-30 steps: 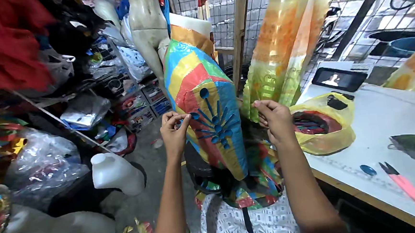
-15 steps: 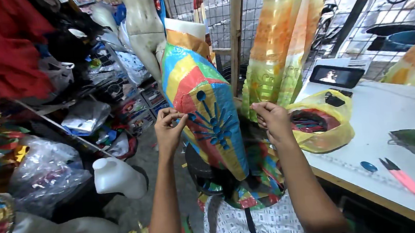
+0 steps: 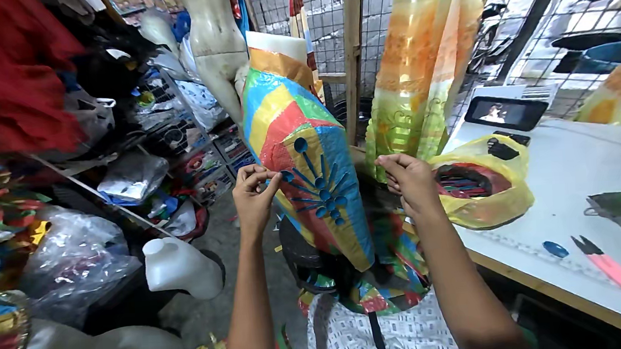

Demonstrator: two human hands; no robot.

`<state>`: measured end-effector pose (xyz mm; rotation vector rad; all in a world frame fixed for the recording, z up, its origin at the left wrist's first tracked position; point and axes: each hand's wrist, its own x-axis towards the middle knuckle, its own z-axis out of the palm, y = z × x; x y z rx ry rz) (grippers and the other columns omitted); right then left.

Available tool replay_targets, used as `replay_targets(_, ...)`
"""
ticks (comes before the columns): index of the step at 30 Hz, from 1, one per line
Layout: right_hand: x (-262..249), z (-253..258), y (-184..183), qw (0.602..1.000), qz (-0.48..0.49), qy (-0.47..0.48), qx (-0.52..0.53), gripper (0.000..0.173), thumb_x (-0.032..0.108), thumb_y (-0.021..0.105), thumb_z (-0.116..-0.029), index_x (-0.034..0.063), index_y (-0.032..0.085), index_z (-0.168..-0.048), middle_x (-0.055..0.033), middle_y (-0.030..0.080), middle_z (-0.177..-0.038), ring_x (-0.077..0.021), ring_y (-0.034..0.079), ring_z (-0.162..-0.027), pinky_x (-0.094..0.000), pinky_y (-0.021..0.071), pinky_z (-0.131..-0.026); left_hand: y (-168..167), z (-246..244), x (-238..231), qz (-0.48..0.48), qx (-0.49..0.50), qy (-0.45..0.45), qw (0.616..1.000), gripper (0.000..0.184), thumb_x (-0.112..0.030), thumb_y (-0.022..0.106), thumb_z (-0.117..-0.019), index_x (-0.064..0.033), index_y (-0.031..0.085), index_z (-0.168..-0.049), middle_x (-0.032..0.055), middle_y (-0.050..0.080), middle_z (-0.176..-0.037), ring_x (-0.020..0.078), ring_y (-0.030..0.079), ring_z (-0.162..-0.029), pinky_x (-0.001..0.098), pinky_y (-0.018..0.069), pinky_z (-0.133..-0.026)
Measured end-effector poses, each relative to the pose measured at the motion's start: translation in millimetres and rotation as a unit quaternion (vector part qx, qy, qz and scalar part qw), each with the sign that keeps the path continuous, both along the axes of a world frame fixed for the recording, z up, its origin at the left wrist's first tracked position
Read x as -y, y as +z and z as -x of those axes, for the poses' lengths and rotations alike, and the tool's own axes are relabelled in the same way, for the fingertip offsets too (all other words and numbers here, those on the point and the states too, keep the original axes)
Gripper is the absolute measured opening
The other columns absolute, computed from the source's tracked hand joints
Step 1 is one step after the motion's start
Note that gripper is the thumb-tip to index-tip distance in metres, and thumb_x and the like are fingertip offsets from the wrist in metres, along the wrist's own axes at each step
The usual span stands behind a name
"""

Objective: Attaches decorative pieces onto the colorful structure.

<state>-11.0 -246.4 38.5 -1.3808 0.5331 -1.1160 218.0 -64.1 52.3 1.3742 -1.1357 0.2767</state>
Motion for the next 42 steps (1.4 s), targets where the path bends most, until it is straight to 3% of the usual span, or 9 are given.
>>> replay_targets(12, 6, 4, 0, 1.0, -0.009, -0.008, 0.012, 0.011, 0.016, 0.063, -0.1018, 0.0096, 0.072, -0.099, 0.0079, 0.057, -0.068, 0.0024, 0.035, -0.047, -0.0133, 0.0301, -0.044, 26, -20, -2, 0.015, 0.003, -0.026, 1.0, 0.006, -0.009, 0.077, -0.0865, -0.0054, 0.074, -0.091, 0.0013, 0.062, -0.108, 0.001, 0.058, -0.089, 0.0137, 0.0493, -0.072)
replay_targets(20, 10, 8, -2, 0.999, -0.016, -0.007, 0.027, 0.012, 0.016, 0.063, -0.1018, 0.0099, 0.072, -0.098, 0.0076, 0.054, -0.066, 0.0021, 0.034, -0.045, -0.0131, 0.0291, -0.043, 10, -11, -7, -0.021, -0.005, -0.044, 0.999, 0.006, -0.006, 0.076, -0.0885, -0.0077, 0.075, -0.094, -0.0007, 0.063, -0.11, 0.0016, 0.06, -0.085, 0.0135, 0.0509, -0.069)
replay_targets(28, 12, 10, -5, 0.999, -0.023, -0.012, 0.024, 0.012, 0.016, 0.063, -0.1022, 0.009, 0.072, -0.1, 0.0072, 0.056, -0.068, 0.0023, 0.034, -0.045, -0.0131, 0.0294, -0.042, 9, -10, -6, -0.026, 0.003, -0.067, 0.997, 0.008, -0.001, 0.075, -0.0888, -0.0039, 0.074, -0.096, 0.0027, 0.068, -0.111, 0.0047, 0.067, -0.092, 0.0183, 0.0565, -0.073)
replay_targets(34, 12, 9, -6, 0.999, -0.034, -0.015, 0.029, 0.013, 0.016, 0.062, -0.1024, 0.0079, 0.072, -0.099, 0.0066, 0.056, -0.067, 0.0019, 0.034, -0.045, -0.0133, 0.0293, -0.042, 9, -10, -7, -0.035, 0.0, -0.057, 0.998, 0.007, -0.002, 0.075, -0.0884, -0.0034, 0.074, -0.095, 0.0035, 0.068, -0.113, 0.0046, 0.066, -0.092, 0.0176, 0.0564, -0.072)
replay_targets(42, 11, 8, -7, 0.999, -0.041, -0.018, 0.028, 0.012, 0.015, 0.063, -0.1017, 0.0075, 0.072, -0.098, 0.0061, 0.057, -0.068, 0.0014, 0.035, -0.046, -0.0135, 0.0296, -0.043, 0, 2, 3, 0.003, -0.011, -0.032, 0.999, 0.005, -0.004, 0.074, -0.0906, -0.0042, 0.072, -0.096, 0.0033, 0.067, -0.111, 0.0067, 0.066, -0.095, 0.0212, 0.058, -0.078)
